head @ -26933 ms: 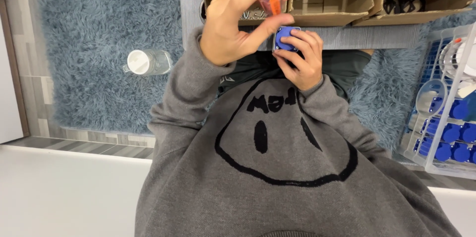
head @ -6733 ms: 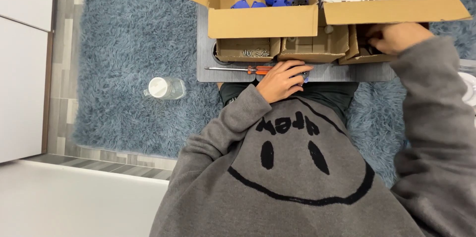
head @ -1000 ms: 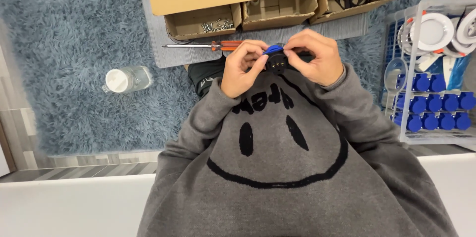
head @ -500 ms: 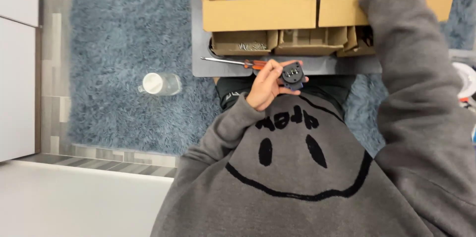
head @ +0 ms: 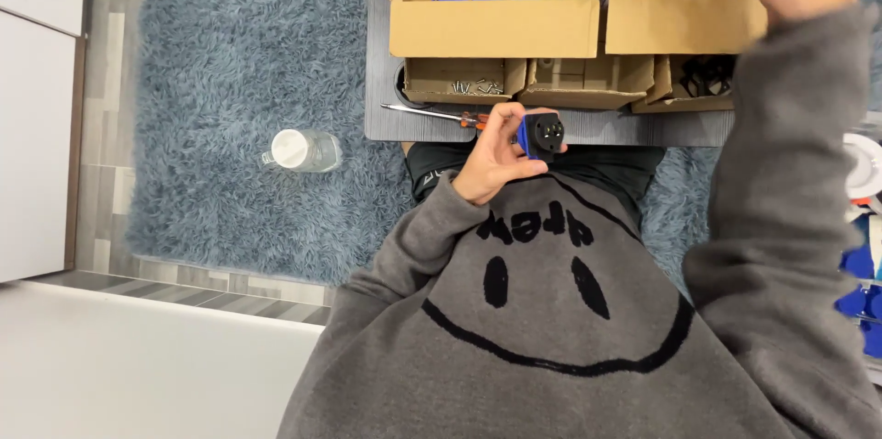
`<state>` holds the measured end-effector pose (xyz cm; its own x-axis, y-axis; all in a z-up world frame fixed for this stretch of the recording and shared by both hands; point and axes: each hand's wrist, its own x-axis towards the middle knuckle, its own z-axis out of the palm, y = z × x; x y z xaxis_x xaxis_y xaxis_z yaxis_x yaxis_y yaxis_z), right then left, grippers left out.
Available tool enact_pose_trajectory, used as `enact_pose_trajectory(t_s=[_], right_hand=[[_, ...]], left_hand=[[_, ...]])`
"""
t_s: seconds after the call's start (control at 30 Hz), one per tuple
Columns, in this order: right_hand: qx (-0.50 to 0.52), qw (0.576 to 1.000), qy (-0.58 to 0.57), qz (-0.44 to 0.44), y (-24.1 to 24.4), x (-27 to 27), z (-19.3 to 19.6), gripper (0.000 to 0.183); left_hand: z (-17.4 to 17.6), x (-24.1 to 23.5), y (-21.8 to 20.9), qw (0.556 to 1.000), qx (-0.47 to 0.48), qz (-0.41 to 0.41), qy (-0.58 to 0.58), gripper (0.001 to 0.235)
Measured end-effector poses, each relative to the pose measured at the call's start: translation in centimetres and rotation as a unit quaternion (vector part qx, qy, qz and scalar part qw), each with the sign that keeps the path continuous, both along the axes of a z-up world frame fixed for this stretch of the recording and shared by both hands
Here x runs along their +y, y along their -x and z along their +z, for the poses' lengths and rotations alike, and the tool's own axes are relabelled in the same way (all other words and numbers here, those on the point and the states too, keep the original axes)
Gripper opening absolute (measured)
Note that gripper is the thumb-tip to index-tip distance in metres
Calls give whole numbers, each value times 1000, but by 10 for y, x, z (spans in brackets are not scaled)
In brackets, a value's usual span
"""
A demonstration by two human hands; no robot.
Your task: The person sits on the floor and assembles small blue and white plastic electrical components using a screwdriver. They insert screws into the blue parts, tighten them, and attach white bases to the blue housings.
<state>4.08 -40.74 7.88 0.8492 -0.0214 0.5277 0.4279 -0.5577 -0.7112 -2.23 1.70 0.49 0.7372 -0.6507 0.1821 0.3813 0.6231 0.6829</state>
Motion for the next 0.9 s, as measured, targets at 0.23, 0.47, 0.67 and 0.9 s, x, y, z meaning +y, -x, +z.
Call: enact_pose_trajectory(t_s=[0.23, 0.47, 0.67, 0.9], right_hand=[[140, 868, -475, 41, 89, 80, 17, 25], [132, 883, -434, 117, 123, 123, -8, 33], [129, 934, -300, 143, 132, 158, 10, 49], [58, 947, -290, 125, 122, 184, -8, 93]], left_hand=[[19, 14, -6, 999, -18, -13, -39, 69], [23, 19, -7, 997, -53, 11, -51, 83], [24, 31, -11, 990, -116, 46, -66, 83], [3, 28, -17, 983, -123, 125, -59, 88]])
